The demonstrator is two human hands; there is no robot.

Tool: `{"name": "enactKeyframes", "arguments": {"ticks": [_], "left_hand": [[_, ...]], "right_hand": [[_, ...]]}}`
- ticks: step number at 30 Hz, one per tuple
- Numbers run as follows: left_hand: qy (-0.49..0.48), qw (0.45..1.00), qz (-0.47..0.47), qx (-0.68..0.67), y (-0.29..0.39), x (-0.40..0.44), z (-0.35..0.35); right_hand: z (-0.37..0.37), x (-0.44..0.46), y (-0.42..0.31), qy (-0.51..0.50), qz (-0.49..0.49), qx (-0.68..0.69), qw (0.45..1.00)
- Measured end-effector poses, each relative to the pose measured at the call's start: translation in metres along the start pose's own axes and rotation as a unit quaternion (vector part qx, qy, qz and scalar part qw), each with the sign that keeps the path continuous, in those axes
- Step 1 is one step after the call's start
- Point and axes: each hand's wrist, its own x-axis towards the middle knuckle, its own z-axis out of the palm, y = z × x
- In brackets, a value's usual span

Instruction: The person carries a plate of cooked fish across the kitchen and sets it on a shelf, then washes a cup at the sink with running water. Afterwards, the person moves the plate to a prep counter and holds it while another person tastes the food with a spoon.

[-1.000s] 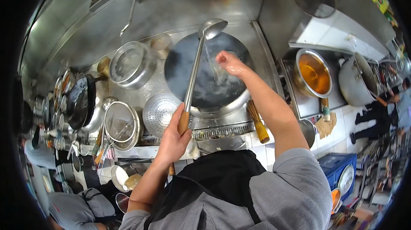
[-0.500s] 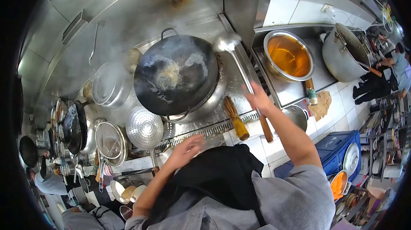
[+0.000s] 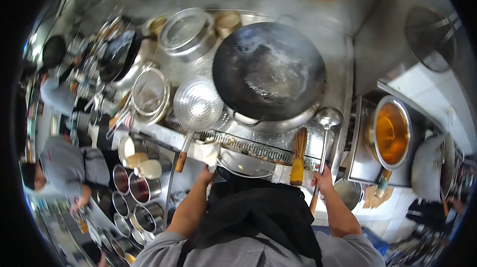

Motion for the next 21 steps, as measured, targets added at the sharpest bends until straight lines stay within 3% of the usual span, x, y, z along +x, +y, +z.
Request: {"name": "enactKeyframes", "arguments": {"ticks": [3, 4, 6, 7, 8, 10, 11, 13, 15, 17, 18, 20, 21], "left_hand": [[-0.131, 0.99, -0.038, -0.025, -0.023, 0.067, 0.043], [-0.145, 0.978, -0.099, -0.109, -0.005, 0.041, 0.043], [-0.203, 0.961, -0.111, -0.149, 0.008, 0.016, 0.042], [-0.229, 0.963, -0.092, -0.111, 0.025, -0.009, 0.032], [-0.257, 0.961, -0.074, -0.07, 0.034, -0.03, 0.022], [-0.241, 0.962, 0.128, 0.009, -0.047, 0.004, 0.08], [-0.213, 0.973, 0.074, 0.04, -0.075, -0.001, 0.095], [-0.251, 0.956, 0.011, 0.154, -0.093, -0.045, 0.076], [-0.235, 0.928, 0.099, 0.271, -0.187, -0.06, 0.106], [-0.154, 0.958, -0.003, 0.242, -0.219, -0.124, 0.083], [-0.148, 0.961, -0.008, 0.234, -0.233, -0.146, 0.077], [-0.059, 0.99, 0.069, 0.107, -0.253, -0.178, 0.068], [-0.029, 0.981, 0.136, 0.135, -0.258, -0.17, 0.071]], "right_hand": [[-0.034, 0.033, 0.011, -0.007, -0.024, -0.22, 0.975], [-0.045, 0.043, 0.006, -0.024, -0.042, -0.326, 0.944], [-0.052, 0.043, -0.014, 0.031, -0.233, -0.486, 0.842], [-0.034, 0.022, -0.046, 0.048, -0.193, -0.496, 0.845], [-0.026, 0.013, -0.059, 0.038, -0.214, -0.46, 0.861], [-0.022, 0.024, -0.062, -0.02, -0.177, -0.28, 0.943], [-0.01, 0.02, -0.066, -0.028, -0.18, -0.286, 0.941], [0.044, -0.02, -0.091, -0.089, -0.194, -0.243, 0.946], [0.084, -0.044, -0.087, -0.175, -0.22, -0.272, 0.92], [0.124, -0.068, -0.067, -0.263, -0.234, -0.302, 0.886], [0.145, -0.084, -0.057, -0.303, -0.225, -0.316, 0.871], [0.172, -0.081, -0.01, -0.399, -0.203, -0.341, 0.827], [0.19, -0.08, 0.011, -0.428, -0.208, -0.355, 0.805]]}}
